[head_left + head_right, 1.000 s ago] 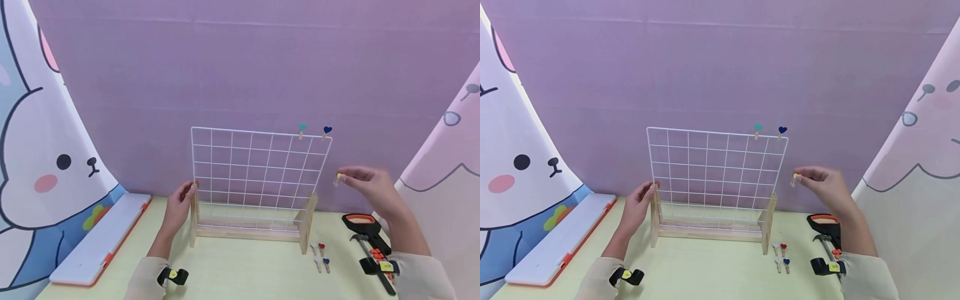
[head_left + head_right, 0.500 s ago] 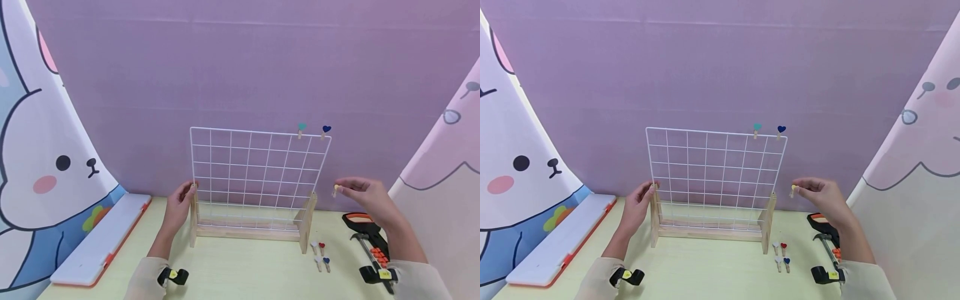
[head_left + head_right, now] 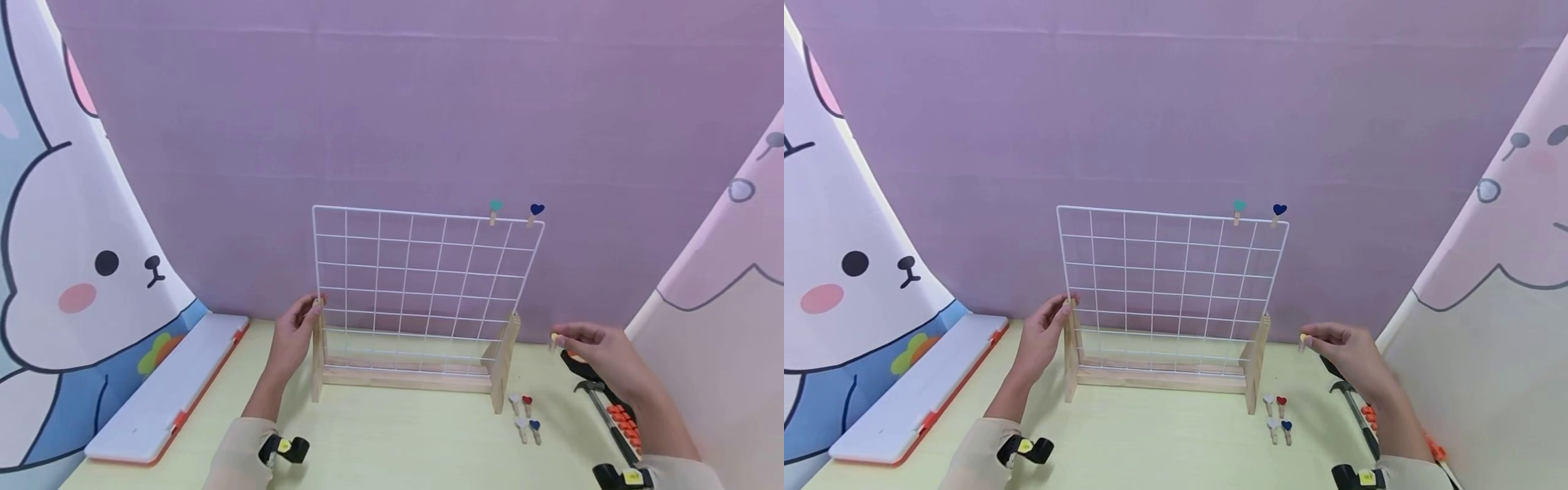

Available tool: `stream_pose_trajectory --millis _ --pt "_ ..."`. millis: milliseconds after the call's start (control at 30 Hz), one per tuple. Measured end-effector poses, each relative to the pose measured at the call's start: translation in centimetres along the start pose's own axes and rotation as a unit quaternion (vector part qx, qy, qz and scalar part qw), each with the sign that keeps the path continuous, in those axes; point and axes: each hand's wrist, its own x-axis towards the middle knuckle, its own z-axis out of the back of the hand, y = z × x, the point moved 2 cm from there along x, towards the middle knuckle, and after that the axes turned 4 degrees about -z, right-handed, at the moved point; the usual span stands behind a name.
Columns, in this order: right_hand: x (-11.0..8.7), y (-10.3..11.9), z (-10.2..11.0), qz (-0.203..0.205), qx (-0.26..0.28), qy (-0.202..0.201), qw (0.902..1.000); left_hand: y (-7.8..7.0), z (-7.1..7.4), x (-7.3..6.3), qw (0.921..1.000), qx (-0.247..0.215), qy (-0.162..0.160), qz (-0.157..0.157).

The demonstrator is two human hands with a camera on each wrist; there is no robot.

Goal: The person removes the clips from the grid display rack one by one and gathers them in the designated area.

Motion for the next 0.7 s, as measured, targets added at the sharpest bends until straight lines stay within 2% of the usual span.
stream_pose_trajectory --millis 300,533,700 --pt "-0.2 -2.7 -1.6 -0.011 -0.018 -0.004 0.9998 0.0 0.1 -0.1 1.0 -0.002 -0.006 -0.003" --pt "-0.7 -5.3 -3.1 -0.002 0.028 -0.012 0.9995 0.0 0.0 -0.1 1.0 -0.005 -0.005 -0.004" --pt "-1.3 -7.2 -4.1 -0.045 0.051 -0.004 0.9977 -0.1 -0.1 0.0 1.0 -0.002 -0.005 -0.005"
